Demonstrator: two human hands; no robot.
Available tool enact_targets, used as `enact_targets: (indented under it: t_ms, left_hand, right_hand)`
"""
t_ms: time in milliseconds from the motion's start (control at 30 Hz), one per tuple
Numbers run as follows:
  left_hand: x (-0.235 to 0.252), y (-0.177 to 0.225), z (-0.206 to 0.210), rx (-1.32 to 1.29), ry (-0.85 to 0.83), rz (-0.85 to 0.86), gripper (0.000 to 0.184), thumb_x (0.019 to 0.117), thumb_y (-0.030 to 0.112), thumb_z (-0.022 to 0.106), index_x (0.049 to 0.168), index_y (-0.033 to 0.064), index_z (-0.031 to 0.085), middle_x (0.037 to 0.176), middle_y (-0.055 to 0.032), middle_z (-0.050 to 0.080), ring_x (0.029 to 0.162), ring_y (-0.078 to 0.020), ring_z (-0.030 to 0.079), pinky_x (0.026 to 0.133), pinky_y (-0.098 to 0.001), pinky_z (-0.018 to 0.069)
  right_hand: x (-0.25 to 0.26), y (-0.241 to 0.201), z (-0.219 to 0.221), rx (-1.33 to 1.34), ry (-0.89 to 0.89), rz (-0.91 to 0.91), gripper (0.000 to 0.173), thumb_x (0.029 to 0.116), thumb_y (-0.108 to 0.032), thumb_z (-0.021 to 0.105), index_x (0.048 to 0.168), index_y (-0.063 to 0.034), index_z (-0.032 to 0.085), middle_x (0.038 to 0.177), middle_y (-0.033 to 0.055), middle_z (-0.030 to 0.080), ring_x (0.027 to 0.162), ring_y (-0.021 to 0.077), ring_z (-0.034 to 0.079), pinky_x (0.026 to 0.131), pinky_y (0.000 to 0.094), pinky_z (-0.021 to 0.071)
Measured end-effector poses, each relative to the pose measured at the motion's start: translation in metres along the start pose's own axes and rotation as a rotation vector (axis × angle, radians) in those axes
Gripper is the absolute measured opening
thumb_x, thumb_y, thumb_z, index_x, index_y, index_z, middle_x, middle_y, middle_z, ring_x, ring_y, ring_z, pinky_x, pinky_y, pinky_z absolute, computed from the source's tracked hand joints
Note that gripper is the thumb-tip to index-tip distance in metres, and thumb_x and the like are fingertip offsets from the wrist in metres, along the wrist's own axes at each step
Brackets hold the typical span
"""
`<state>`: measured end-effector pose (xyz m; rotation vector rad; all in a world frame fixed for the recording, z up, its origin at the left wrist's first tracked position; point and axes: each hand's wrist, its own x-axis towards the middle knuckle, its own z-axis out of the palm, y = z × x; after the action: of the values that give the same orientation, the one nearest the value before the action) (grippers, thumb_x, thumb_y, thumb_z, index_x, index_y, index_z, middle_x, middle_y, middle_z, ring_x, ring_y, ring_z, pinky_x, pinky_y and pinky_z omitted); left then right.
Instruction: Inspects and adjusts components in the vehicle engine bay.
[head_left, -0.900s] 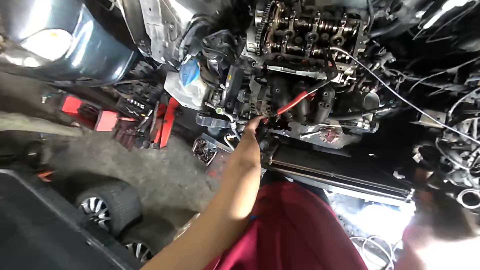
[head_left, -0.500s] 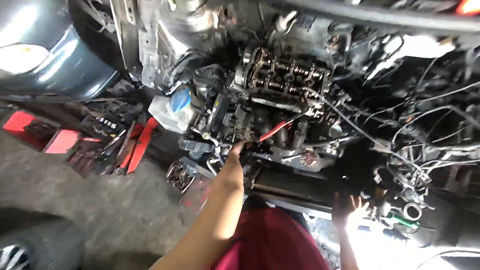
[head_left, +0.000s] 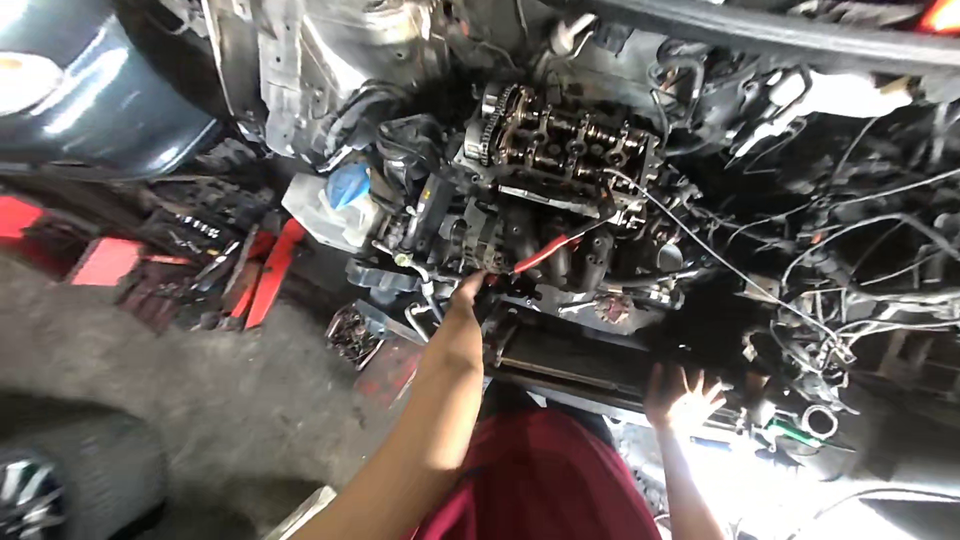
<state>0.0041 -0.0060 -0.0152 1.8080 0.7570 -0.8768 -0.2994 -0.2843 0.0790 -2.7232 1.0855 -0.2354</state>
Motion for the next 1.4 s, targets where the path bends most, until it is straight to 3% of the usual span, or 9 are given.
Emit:
enact_targets:
  t_ms: [167,400,633,767,933,1133,1233,1333,1400]
  left_hand:
    - [-0.012,0.000,0.003,-0.031,0.010,0.012,0.056,0.1068,0.047,0.047,0.139,0.0022,0.057,0.134,-0.0228,0.060,0.121,-0.0344,0.058,0.102,-0.0553,0.0469]
    - [-0.014,-0.003,0.000,-0.014,0.051,0.044,0.059,0.1015,0.050,0.056,0.137,0.0026,0.059,0.132,-0.0210,0.062,0.121,-0.0332,0.060,0.101,-0.0550,0.0486]
    - [-0.040,-0.002,0.000,0.087,0.054,0.135,0.038,0.1059,0.026,0.052,0.128,-0.0029,0.061,0.125,-0.0236,0.062,0.112,-0.0335,0.060,0.096,-0.0540,0.0486]
    - [-0.042,0.002,0.002,0.378,0.066,0.227,0.038,0.1084,0.023,0.048,0.131,-0.0050,0.061,0.132,-0.0290,0.060,0.125,-0.0411,0.057,0.106,-0.0601,0.0431]
    - [-0.055,0.013,0.005,0.839,0.073,0.299,0.038,0.1055,0.024,0.051,0.139,0.0081,0.061,0.140,-0.0234,0.059,0.135,-0.0422,0.052,0.110,-0.0660,0.0376]
    - [-0.083,0.028,0.021,1.452,0.106,0.155,0.042,0.0941,0.018,0.066,0.135,0.0060,0.063,0.144,-0.0252,0.055,0.133,-0.0476,0.052,0.100,-0.0706,0.0448]
    - [-0.091,0.031,0.024,1.644,0.134,0.219,0.044,0.0987,0.015,0.060,0.142,0.0118,0.059,0.142,-0.0243,0.057,0.131,-0.0480,0.052,0.102,-0.0690,0.0432]
    - [-0.098,0.035,0.036,1.836,0.142,0.173,0.029,0.1023,0.010,0.053,0.124,-0.0056,0.065,0.128,-0.0275,0.064,0.121,-0.0462,0.060,0.098,-0.0645,0.0469]
    - [-0.100,0.034,0.043,1.953,0.127,0.145,0.028,0.1032,0.008,0.049,0.118,-0.0079,0.066,0.124,-0.0277,0.065,0.118,-0.0458,0.062,0.093,-0.0633,0.0500]
  right_hand:
    - [-0.001,0.003,0.002,0.008,0.012,-0.013,0.047,0.0962,-0.040,0.050,0.110,-0.0046,0.078,0.125,0.0269,0.068,0.124,0.0579,0.054,0.104,0.0758,0.0303]
    - [-0.001,0.006,0.005,0.023,0.044,-0.054,0.045,0.0936,-0.040,0.052,0.106,-0.0060,0.079,0.121,0.0273,0.069,0.118,0.0579,0.058,0.100,0.0763,0.0329]
    - [0.001,0.009,0.008,0.018,0.104,-0.082,0.045,0.0919,-0.042,0.051,0.101,-0.0084,0.080,0.115,0.0247,0.071,0.115,0.0551,0.060,0.096,0.0720,0.0375]
    - [0.002,0.007,0.006,0.029,0.100,-0.090,0.045,0.0912,-0.041,0.051,0.100,-0.0074,0.079,0.114,0.0250,0.072,0.115,0.0554,0.060,0.095,0.0723,0.0378]
    - [0.002,0.007,0.004,0.050,0.111,-0.098,0.043,0.0915,-0.041,0.051,0.100,-0.0093,0.079,0.112,0.0234,0.072,0.112,0.0544,0.061,0.092,0.0714,0.0397]
    - [0.001,0.010,0.007,0.061,0.159,-0.110,0.042,0.0923,-0.041,0.050,0.096,-0.0100,0.078,0.109,0.0220,0.072,0.108,0.0510,0.063,0.092,0.0683,0.0409]
    - [0.000,0.011,0.010,0.085,0.177,-0.110,0.042,0.0928,-0.042,0.050,0.094,-0.0108,0.077,0.107,0.0214,0.072,0.107,0.0495,0.064,0.091,0.0663,0.0415]
    - [-0.001,0.014,0.013,0.112,0.201,-0.112,0.043,0.0936,-0.043,0.049,0.093,-0.0108,0.078,0.106,0.0205,0.074,0.106,0.0493,0.065,0.091,0.0672,0.0419]
    - [-0.001,0.014,0.014,0.114,0.217,-0.108,0.043,0.0937,-0.043,0.048,0.091,-0.0117,0.077,0.104,0.0186,0.074,0.105,0.0471,0.065,0.090,0.0658,0.0420]
